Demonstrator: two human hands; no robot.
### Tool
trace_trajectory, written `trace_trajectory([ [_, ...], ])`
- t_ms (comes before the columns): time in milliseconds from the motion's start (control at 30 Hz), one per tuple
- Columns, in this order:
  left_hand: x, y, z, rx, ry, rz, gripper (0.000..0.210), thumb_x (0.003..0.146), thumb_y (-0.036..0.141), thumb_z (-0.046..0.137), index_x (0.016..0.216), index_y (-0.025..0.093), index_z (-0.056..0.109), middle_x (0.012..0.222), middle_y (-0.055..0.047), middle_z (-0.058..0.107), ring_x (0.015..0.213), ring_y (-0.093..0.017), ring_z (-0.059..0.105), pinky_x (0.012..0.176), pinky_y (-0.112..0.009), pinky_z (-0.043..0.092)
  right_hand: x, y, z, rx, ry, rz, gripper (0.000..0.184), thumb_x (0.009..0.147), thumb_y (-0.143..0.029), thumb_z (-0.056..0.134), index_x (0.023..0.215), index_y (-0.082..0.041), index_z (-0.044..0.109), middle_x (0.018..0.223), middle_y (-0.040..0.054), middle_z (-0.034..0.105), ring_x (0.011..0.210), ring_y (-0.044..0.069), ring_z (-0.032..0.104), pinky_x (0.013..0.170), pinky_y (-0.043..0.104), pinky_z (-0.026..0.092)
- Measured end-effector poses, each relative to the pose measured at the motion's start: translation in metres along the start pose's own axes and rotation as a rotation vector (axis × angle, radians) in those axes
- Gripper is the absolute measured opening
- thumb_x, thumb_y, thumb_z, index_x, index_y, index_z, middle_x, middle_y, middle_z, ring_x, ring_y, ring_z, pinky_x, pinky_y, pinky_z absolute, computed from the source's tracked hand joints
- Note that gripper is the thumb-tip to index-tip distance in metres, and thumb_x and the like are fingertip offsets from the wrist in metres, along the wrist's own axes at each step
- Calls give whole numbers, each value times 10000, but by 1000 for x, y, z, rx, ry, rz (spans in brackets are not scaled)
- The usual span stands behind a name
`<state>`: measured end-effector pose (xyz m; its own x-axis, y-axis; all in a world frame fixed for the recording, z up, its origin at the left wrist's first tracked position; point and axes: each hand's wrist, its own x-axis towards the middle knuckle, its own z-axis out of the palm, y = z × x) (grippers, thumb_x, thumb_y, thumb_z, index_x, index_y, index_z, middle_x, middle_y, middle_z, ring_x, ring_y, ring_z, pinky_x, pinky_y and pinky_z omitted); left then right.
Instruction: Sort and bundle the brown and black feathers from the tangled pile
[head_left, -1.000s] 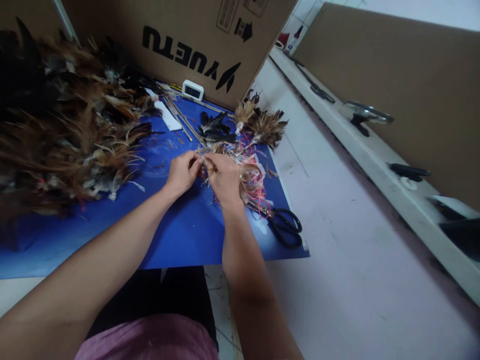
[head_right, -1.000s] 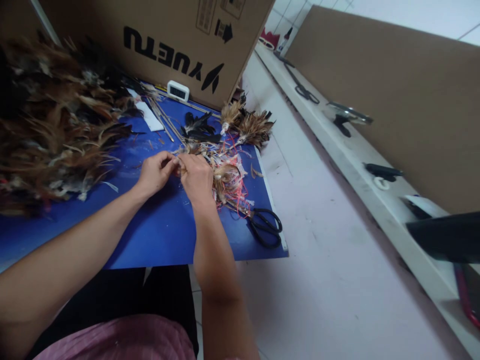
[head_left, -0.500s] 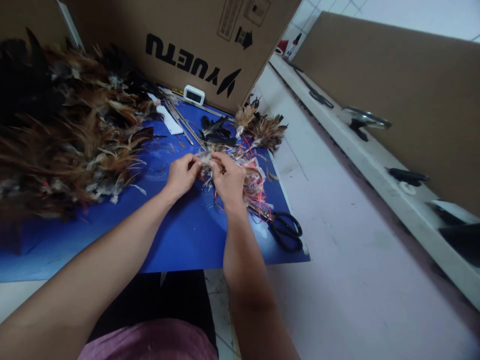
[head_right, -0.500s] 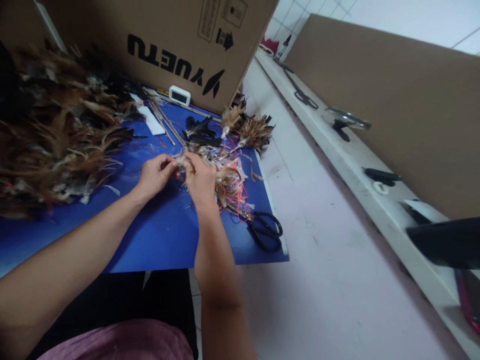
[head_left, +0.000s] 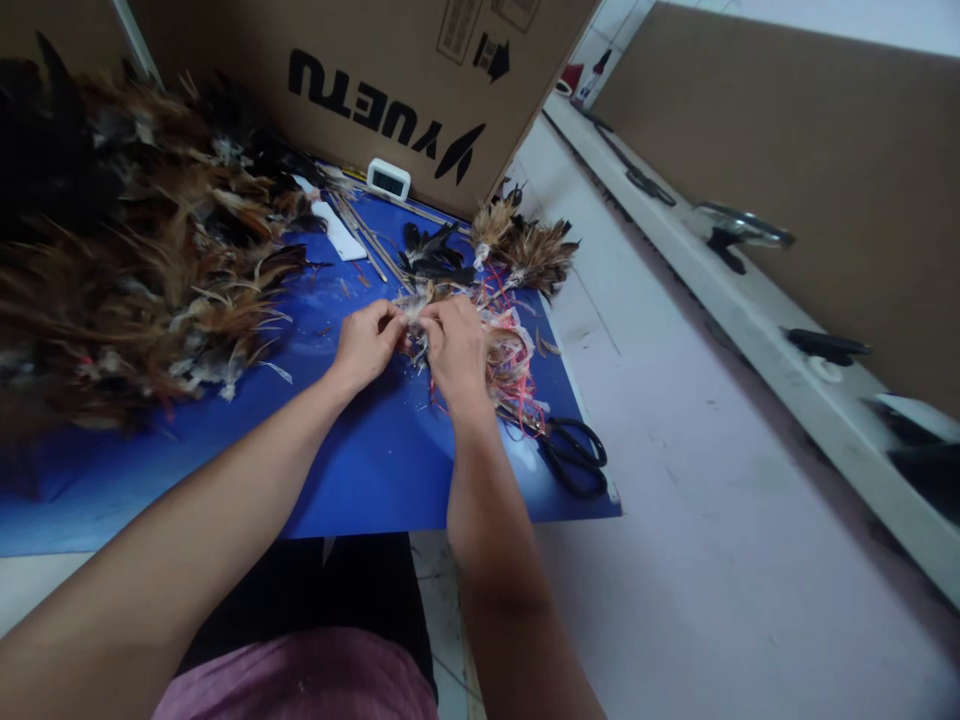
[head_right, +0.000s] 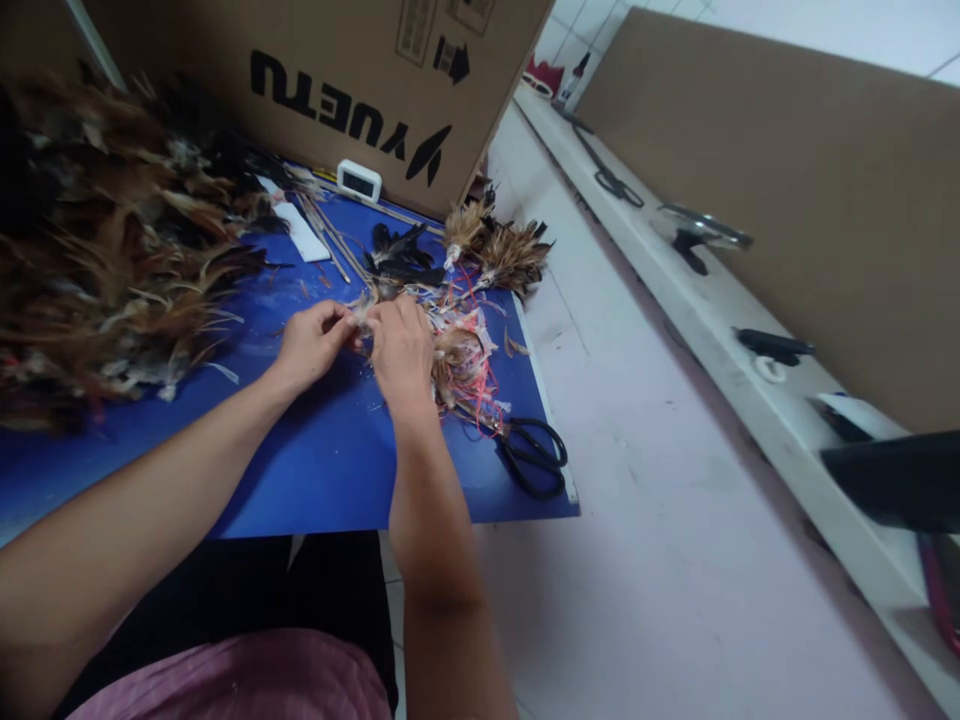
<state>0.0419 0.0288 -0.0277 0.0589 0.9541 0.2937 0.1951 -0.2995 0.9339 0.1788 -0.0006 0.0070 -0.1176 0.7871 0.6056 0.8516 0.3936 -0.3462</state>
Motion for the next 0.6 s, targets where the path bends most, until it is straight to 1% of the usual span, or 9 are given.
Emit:
trace_trajectory([
  [100, 0, 2, 0, 0, 0, 1, 228, 846, 402, 573, 745, 197, 578, 600, -16, 671, 575, -170, 624, 605, -287, 481, 0, 1, 2, -14, -27, -3, 137, 938, -205, 477, 859, -211, 588, 930, 71, 588, 935, 221, 525, 870, 371, 433],
  [267, -1, 3, 1, -5, 1, 3, 217, 848, 386, 572, 742, 197, 583, 596, -19, 664, 578, -168, 620, 604, -290, 483, -1, -1, 1, -39, -9, 5, 147, 947, -230, 466, 854, -203, 577, 913, 74, 581, 907, 220, 524, 850, 368, 436],
  [400, -1, 4, 1, -26, 8, 5, 216, 846, 385, 572, 739, 198, 585, 586, -13, 657, 568, -161, 612, 599, -286, 484, -1, -5, 0, -19, -6, 14, 165, 957, -244, 451, 847, -209, 569, 892, 65, 577, 890, 208, 533, 843, 355, 443],
  [600, -2, 3, 0, -32, 3, 3, 168, 839, 331, 573, 743, 193, 590, 589, -8, 658, 564, -161, 620, 605, -288, 485, -2, -5, -1, 9, -30, 28, 125, 941, -234, 485, 845, -208, 561, 887, 55, 586, 869, 198, 546, 815, 333, 458],
])
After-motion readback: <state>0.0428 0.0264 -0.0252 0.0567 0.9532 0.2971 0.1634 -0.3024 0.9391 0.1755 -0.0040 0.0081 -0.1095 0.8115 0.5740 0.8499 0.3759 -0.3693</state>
